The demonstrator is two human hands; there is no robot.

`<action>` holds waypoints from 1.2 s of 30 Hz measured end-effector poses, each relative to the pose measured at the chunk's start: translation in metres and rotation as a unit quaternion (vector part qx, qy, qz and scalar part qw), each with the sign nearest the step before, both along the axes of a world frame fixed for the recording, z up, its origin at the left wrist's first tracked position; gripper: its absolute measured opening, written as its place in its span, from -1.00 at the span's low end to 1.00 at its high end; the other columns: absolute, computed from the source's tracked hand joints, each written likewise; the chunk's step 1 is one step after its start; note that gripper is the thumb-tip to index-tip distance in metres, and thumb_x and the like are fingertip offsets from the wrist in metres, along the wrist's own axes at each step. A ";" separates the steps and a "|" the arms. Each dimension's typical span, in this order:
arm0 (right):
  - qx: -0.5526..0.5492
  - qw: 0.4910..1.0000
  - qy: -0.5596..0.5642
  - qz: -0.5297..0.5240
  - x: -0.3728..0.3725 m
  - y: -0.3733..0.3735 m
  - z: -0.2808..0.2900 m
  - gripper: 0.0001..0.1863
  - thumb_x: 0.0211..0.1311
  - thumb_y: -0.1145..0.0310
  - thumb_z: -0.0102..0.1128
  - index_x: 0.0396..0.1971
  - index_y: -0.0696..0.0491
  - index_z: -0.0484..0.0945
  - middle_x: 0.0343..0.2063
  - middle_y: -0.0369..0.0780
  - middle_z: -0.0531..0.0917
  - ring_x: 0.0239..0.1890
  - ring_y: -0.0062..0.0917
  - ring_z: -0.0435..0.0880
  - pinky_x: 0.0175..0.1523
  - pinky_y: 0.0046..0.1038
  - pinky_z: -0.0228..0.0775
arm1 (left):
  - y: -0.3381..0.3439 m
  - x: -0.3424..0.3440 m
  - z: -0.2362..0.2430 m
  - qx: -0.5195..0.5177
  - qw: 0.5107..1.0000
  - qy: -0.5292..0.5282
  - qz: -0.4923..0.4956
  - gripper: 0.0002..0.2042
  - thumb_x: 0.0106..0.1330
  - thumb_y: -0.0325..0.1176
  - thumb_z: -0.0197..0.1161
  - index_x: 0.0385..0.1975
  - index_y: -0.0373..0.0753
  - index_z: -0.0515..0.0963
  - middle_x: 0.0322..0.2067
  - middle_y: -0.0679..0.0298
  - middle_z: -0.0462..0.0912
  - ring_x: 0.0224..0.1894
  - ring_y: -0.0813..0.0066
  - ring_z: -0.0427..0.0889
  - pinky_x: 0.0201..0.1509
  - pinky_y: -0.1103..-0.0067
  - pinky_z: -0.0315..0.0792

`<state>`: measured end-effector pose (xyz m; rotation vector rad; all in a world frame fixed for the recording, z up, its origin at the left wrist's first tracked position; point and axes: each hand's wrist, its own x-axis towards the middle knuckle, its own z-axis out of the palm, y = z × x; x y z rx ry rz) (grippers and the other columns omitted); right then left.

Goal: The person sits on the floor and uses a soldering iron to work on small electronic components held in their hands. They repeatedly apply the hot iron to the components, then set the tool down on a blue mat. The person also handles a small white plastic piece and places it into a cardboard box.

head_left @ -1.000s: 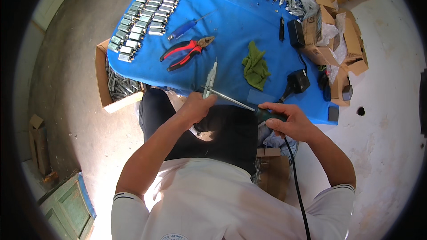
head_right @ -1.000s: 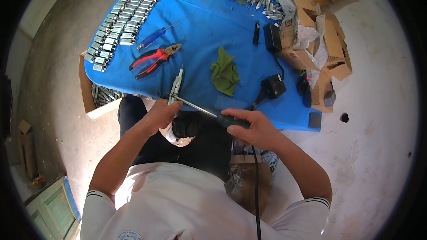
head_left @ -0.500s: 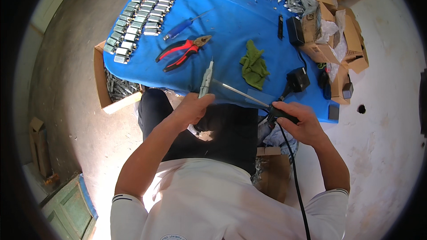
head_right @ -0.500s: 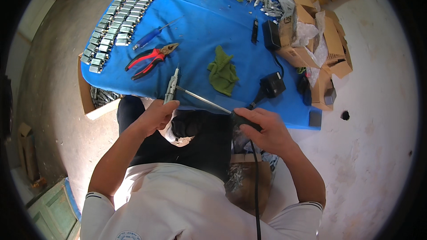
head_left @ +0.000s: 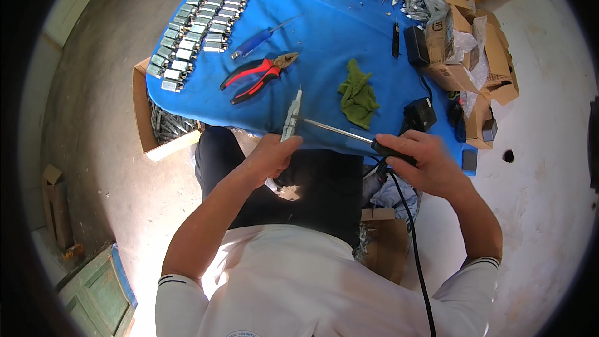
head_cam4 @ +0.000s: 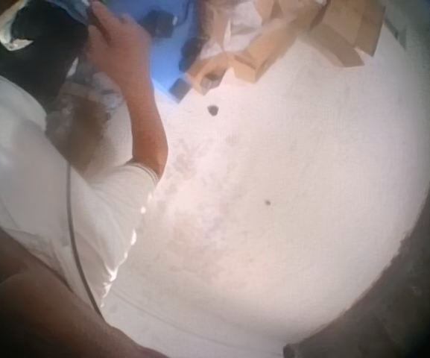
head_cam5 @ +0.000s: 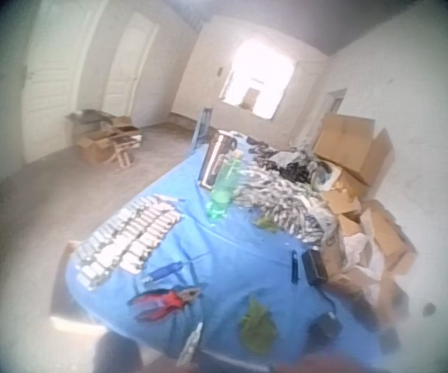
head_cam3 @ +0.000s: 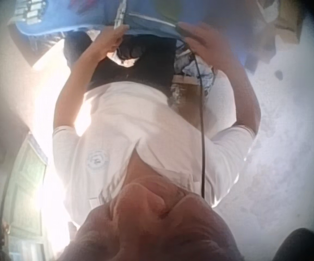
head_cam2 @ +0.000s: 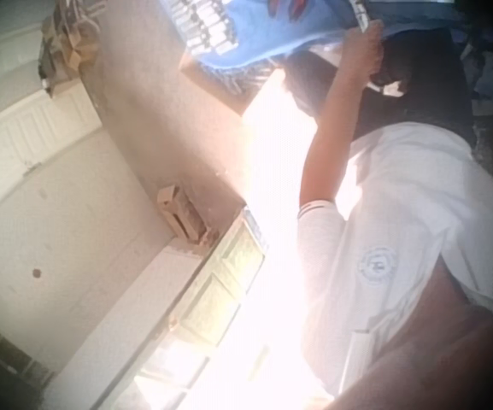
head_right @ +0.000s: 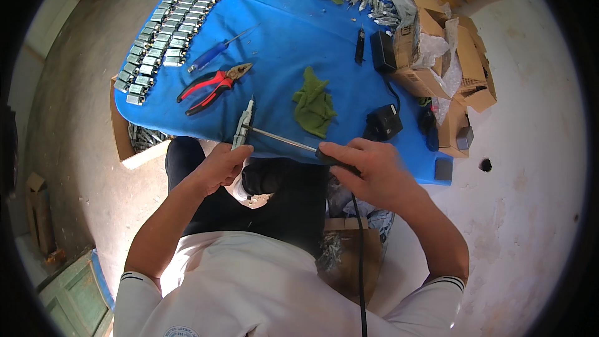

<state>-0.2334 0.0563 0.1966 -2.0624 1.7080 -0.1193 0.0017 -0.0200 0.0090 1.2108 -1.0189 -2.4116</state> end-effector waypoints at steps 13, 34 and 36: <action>0.104 0.988 -0.110 -0.027 -0.017 -0.043 -0.006 -0.63 0.08 0.46 0.21 -0.05 0.11 0.56 -0.50 -0.21 0.64 -0.53 -0.66 0.49 -0.35 -0.61 0.34 | 0.001 -0.006 -0.008 -0.114 0.990 -0.081 0.002 -0.62 0.17 -0.12 0.11 -0.71 -0.33 0.39 -0.78 0.28 0.35 -0.72 0.51 0.33 -0.62 0.54 0.22; 0.358 0.714 -0.484 -0.358 -0.022 0.018 -0.065 -0.58 0.23 0.31 0.14 0.08 0.13 0.47 -0.53 -0.27 0.55 -0.73 -0.77 0.38 -0.68 -0.72 0.17 | 0.000 -0.007 0.005 -0.136 0.982 -0.128 -0.004 -0.67 0.14 -0.27 0.10 -0.77 -0.35 0.34 -0.79 0.28 0.31 -0.74 0.55 0.27 -0.65 0.51 0.17; 0.189 0.890 -0.339 -0.239 -0.021 0.025 -0.074 -0.59 0.21 0.35 0.16 0.07 0.10 0.48 -0.52 -0.26 0.57 -0.68 -0.73 0.42 -0.61 -0.65 0.25 | 0.003 -0.005 0.001 -0.133 0.985 -0.109 0.010 -0.67 0.16 -0.26 0.10 -0.77 -0.31 0.32 -0.80 0.31 0.28 -0.76 0.58 0.23 -0.69 0.54 0.11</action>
